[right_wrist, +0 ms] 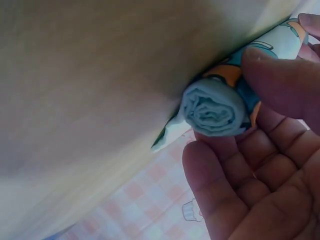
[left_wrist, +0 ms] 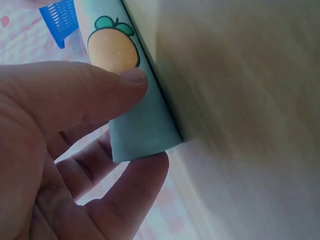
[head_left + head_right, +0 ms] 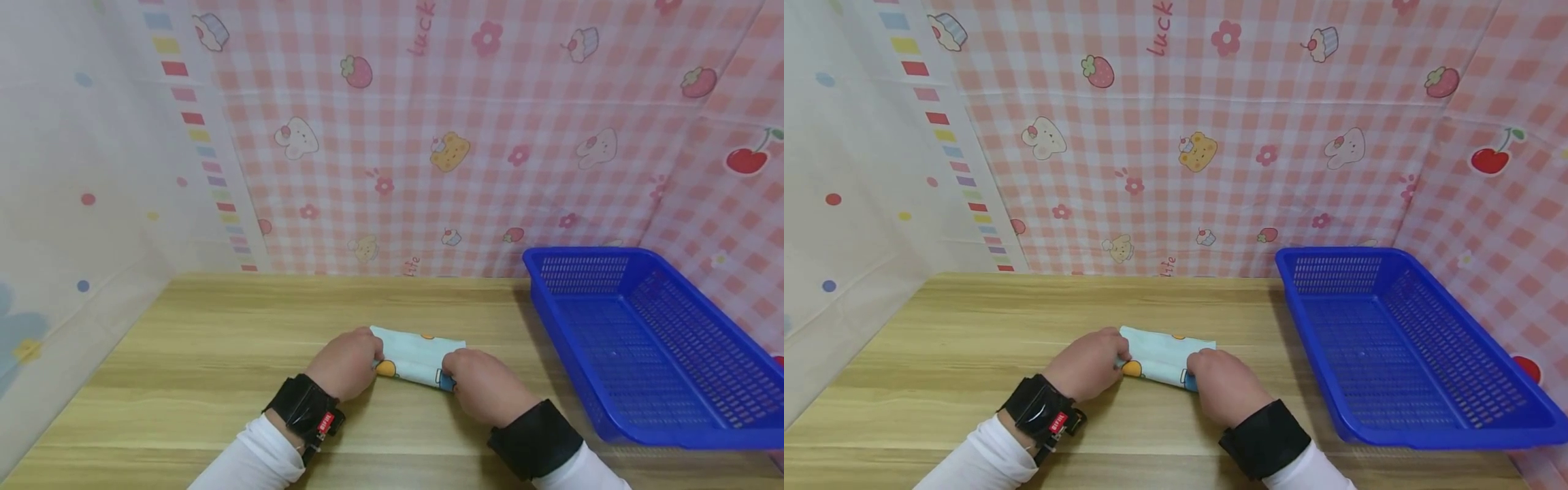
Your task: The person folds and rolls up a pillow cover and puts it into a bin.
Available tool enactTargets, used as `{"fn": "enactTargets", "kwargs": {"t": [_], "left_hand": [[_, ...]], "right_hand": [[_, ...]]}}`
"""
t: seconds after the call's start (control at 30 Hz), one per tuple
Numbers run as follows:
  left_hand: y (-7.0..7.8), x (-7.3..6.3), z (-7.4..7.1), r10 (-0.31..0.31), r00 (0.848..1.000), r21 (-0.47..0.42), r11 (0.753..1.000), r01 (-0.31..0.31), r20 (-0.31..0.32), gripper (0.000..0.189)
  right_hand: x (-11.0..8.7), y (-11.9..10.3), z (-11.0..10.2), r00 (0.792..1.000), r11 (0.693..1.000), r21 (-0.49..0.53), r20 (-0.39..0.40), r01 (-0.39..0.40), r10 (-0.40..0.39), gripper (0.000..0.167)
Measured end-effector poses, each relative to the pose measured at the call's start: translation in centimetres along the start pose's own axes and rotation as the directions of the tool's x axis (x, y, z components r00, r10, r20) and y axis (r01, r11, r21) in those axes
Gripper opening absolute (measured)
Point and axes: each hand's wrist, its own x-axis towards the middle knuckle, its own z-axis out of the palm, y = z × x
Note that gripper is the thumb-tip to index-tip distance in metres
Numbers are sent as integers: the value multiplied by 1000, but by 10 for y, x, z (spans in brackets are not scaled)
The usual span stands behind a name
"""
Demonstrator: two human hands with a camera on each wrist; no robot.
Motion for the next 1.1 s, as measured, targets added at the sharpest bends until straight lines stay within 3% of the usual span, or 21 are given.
{"fn": "enactTargets", "kwargs": {"t": [0.3, 0.5, 0.9, 1.1], "left_hand": [[-1, 0, -2, -64, 997, -76, 995, 67, 49, 11], [-5, 2, -2, -83, 994, -123, 988, 92, 74, 13], [-8, 4, -1, -92, 992, -132, 986, 102, 86, 18], [-10, 5, -1, -92, 992, -134, 986, 103, 89, 18]], "right_hand": [[8, 6, -1, 990, 989, 90, 90, -120, 112, 18], [11, 9, -5, 982, 984, 104, 135, -147, 132, 15], [21, 20, -4, 967, 965, 151, 172, -217, 190, 13], [23, 23, -6, 968, 959, 188, 178, -212, 179, 16]]}}
